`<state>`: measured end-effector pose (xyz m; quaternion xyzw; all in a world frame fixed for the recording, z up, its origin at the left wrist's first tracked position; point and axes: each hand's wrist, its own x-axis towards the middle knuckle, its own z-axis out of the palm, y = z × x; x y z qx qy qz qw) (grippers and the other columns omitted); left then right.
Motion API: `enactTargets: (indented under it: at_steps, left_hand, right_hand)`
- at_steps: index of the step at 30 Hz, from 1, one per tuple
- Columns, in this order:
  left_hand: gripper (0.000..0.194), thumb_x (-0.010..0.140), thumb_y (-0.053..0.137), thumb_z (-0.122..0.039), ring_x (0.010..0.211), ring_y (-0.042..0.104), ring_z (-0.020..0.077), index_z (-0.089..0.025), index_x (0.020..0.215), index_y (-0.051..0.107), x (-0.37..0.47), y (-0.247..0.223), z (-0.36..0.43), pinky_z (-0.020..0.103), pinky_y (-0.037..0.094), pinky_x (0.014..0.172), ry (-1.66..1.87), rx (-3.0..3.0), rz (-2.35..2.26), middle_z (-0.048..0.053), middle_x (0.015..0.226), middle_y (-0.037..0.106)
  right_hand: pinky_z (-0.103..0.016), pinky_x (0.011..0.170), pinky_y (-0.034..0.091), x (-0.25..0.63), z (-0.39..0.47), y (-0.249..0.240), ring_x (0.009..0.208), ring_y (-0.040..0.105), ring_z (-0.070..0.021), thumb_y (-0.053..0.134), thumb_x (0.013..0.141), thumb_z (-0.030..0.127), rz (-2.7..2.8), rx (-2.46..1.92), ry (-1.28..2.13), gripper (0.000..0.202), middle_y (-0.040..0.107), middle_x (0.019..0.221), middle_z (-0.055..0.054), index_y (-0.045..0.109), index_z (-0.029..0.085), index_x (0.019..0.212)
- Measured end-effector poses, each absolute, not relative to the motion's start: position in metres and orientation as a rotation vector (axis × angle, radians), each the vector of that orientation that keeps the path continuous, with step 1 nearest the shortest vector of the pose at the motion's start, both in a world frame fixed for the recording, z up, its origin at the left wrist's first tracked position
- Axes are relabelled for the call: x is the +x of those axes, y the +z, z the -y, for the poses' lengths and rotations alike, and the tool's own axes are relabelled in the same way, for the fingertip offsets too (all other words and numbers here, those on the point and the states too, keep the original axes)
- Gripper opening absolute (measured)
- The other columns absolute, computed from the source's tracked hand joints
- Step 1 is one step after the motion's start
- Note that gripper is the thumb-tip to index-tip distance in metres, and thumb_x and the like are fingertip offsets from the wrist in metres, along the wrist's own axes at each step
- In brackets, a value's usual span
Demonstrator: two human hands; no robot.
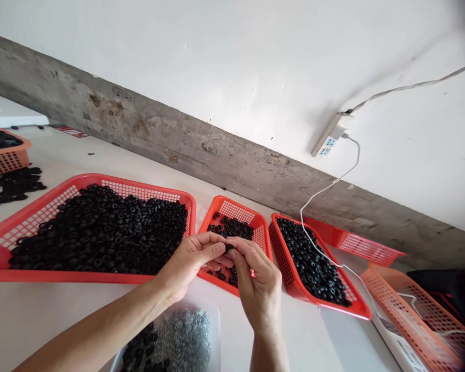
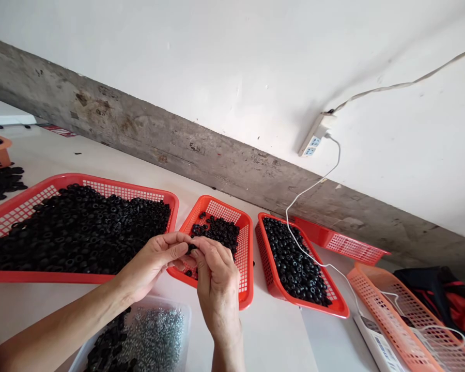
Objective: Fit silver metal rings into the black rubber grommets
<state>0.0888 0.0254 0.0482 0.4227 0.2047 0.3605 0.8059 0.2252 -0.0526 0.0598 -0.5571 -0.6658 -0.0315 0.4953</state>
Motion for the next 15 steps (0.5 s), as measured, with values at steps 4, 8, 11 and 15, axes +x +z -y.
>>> enactTargets:
  at_steps: [4,8,11,15]
  left_hand:
    - [0.037,0.075,0.083,-0.044,0.070,0.065,0.0118,-0.013,0.092,0.075,0.088,0.047,-0.026,0.020,0.049,0.067,0.761,0.938,-0.428,0.005,0.077,0.073]
    - [0.036,0.078,0.080,-0.045,0.065,0.059,0.0100,-0.011,0.091,0.075,0.090,0.046,-0.025,0.021,0.046,0.064,0.763,0.902,-0.408,0.004,0.073,0.069]
    - [0.035,0.078,0.080,-0.044,0.059,0.052,0.0081,-0.011,0.089,0.075,0.092,0.046,-0.023,0.020,0.043,0.060,0.781,0.868,-0.392,0.002,0.068,0.065]
    - [0.032,0.081,0.079,-0.043,0.060,0.051,0.0079,-0.012,0.092,0.075,0.093,0.046,-0.022,0.019,0.043,0.060,0.803,0.871,-0.390,0.002,0.072,0.065]
  right_hand:
    - [-0.036,0.087,0.053,0.225,0.053,0.061,0.102,0.068,-0.0185,0.051,0.099,0.012,1.704,-1.363,-0.178,0.030,0.073,0.113,-0.004,0.068,0.026,0.118]
    - [-0.040,0.089,0.050,0.222,0.049,0.062,0.103,0.069,-0.0213,0.057,0.098,0.018,1.795,-1.398,-0.253,0.026,0.072,0.117,-0.008,0.064,0.023,0.122]
    - [-0.041,0.087,0.049,0.219,0.043,0.058,0.101,0.071,-0.0226,0.060,0.096,0.019,1.798,-1.389,-0.398,0.028,0.073,0.117,-0.010,0.062,0.021,0.124]
    - [-0.040,0.087,0.046,0.218,0.037,0.051,0.100,0.072,-0.0217,0.058,0.094,0.014,1.766,-1.337,-0.538,0.028,0.074,0.115,-0.010,0.062,0.020,0.122]
